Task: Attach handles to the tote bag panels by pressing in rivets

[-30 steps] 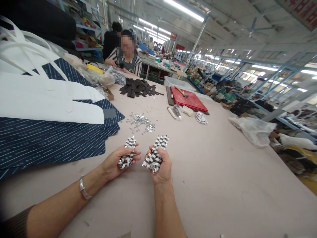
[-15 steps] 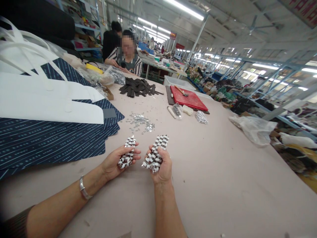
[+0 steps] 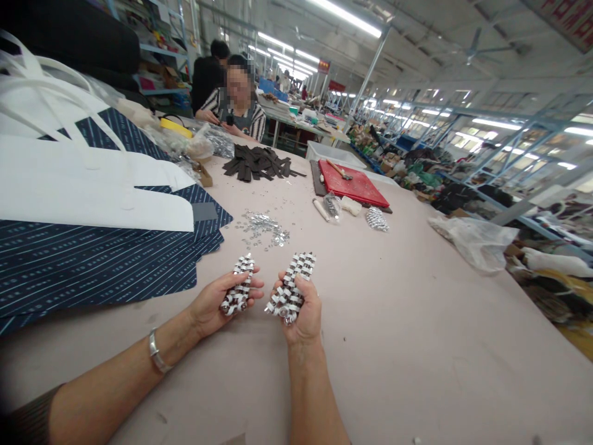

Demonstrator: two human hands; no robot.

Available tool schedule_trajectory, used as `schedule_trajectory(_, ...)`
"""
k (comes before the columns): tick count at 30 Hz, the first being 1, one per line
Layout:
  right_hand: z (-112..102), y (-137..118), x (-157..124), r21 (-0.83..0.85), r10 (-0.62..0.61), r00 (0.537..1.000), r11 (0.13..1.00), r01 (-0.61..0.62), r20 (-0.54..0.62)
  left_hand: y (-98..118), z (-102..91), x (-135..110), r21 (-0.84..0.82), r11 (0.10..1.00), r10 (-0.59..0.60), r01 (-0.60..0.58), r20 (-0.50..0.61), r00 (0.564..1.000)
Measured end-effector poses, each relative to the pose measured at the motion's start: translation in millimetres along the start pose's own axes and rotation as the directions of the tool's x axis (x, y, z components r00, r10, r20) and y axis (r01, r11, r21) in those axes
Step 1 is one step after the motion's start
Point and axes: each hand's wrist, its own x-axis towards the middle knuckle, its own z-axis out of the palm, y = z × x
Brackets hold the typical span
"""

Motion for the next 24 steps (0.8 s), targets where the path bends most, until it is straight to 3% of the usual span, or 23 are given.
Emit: schedule_trajectory(24, 1.5, 0.0, -0.3, 0.011, 0.011, 1.0, 1.0, -0.011, -0.003, -1.0, 1.1, 2.3, 0.003, 1.0, -0.001, 0.001, 0.019, 1.0)
